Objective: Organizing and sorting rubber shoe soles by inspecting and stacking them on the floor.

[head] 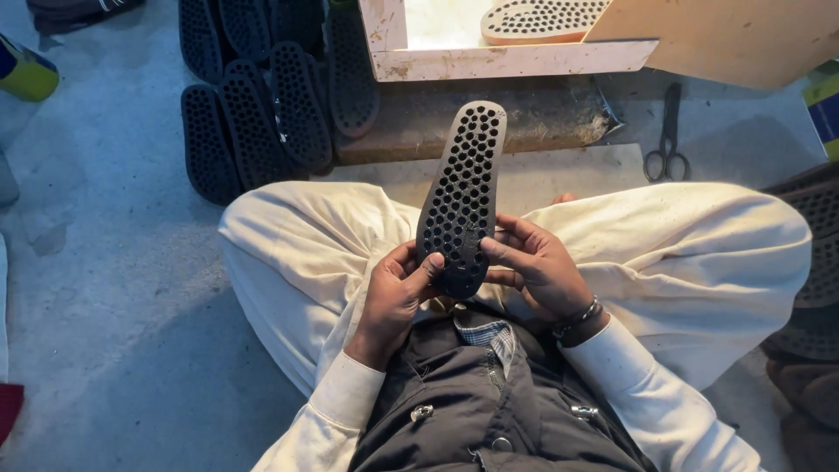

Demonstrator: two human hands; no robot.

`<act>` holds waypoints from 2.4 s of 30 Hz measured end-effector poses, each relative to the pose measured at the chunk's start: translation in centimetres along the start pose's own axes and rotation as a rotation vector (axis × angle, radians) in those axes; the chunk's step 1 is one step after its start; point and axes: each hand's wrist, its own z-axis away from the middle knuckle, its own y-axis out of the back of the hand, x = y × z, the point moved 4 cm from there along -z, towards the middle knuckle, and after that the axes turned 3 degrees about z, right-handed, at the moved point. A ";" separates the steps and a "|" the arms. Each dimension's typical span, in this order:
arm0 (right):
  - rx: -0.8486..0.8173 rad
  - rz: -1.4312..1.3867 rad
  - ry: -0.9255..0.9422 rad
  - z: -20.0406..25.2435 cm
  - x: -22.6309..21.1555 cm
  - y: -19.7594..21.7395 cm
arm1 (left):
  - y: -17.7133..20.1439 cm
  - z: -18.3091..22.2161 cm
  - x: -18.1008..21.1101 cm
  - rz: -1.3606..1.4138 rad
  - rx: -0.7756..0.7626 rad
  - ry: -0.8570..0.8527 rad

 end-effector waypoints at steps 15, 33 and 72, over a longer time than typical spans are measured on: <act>0.257 -0.126 0.035 -8.8 -0.1 5.6 | 0.5 -3.3 -1.9 0.142 -0.048 0.265; 0.275 0.719 0.358 -9.2 -2.2 4.5 | 1.4 -4.2 -2.7 0.141 -0.047 0.300; 0.055 0.172 -0.073 -10.9 5.9 1.0 | 1.0 -5.1 -3.6 -0.455 0.026 0.217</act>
